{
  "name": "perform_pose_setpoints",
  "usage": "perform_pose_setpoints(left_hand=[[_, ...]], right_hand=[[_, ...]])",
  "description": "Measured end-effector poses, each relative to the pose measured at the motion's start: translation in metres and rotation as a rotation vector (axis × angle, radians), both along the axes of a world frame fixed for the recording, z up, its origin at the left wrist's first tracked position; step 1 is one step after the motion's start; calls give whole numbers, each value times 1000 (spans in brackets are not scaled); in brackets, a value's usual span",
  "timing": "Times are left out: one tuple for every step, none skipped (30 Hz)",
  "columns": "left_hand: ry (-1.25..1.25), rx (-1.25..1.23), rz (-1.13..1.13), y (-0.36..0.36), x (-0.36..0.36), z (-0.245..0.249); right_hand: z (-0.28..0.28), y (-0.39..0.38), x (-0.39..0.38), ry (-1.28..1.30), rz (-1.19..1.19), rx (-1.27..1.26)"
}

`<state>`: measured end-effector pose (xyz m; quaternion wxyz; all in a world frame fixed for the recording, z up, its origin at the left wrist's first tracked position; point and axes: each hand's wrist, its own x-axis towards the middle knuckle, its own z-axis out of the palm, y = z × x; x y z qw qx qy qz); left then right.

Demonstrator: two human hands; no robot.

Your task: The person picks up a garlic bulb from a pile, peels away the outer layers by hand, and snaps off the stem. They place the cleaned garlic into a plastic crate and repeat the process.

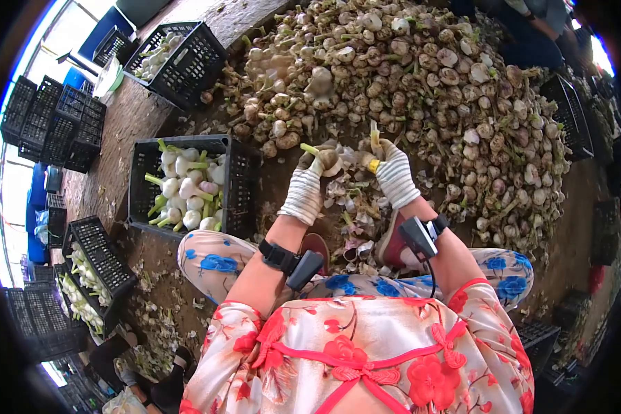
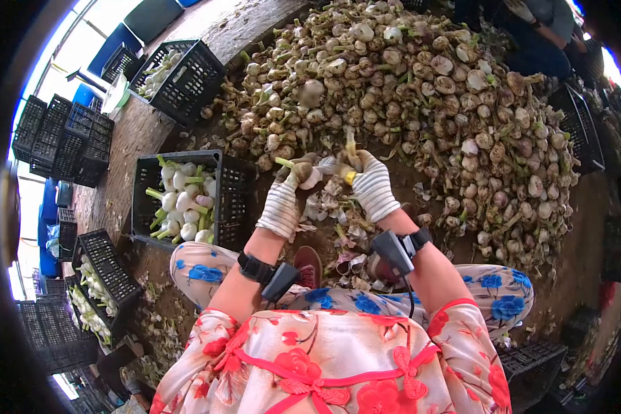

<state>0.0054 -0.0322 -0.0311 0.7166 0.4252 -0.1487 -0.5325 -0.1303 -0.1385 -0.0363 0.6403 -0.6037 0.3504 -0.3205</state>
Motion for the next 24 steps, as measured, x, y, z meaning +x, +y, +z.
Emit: perform_pose_setpoints(left_hand=[[34,-37,20,0,2,0],[67,-75,37,0,3,1],[174,-127,20,2,6,3],[171,-134,19,0,7,9],[227,-146,49,0,8,16],[287,-155,82,2,7,19],[383,-245,51,3,12,8],[384,-240,51,3,14,3],[431,-235,61,2,14,0],[475,-233,70,2,15,1],[489,-239,51,3,15,3],[487,-239,50,2,15,5],[520,-226,46,2,16,6],[554,-213,44,2,15,8],[627,-229,30,2,13,18],[626,-228,33,4,13,18],[554,-234,20,5,13,17],[481,-239,3,5,12,17],[481,-236,-1,5,11,18],[437,-215,0,5,11,20],[394,-197,4,4,10,22],[351,-180,11,5,10,24],[348,-187,15,6,11,25],[344,-190,61,7,13,25]], right_hand=[[-10,-3,-7,170,92,-142],[-27,-6,-17,341,180,-285],[-61,-16,-30,605,467,-633],[-57,-15,-31,867,758,-982],[-53,-12,-39,872,699,-465],[-51,-11,-40,873,705,-464],[-50,-9,-41,738,621,-382],[-44,-8,-41,601,530,-302],[10,-1,-29,785,476,-253],[8,0,-27,782,475,-253],[3,0,-25,535,416,-326],[1,1,-23,289,355,-392],[34,6,-13,416,381,-286],[41,12,-8,414,383,-286],[45,18,-5,292,304,-298],[47,23,-1,171,225,-308],[50,29,8,75,124,-484],[47,32,12,74,122,-482],[42,34,16,71,133,-488],[40,33,18,69,144,-496],[40,31,18,143,138,-464],[37,27,16,142,140,-466],[27,20,13,311,111,-430],[12,10,8,477,78,-395]])
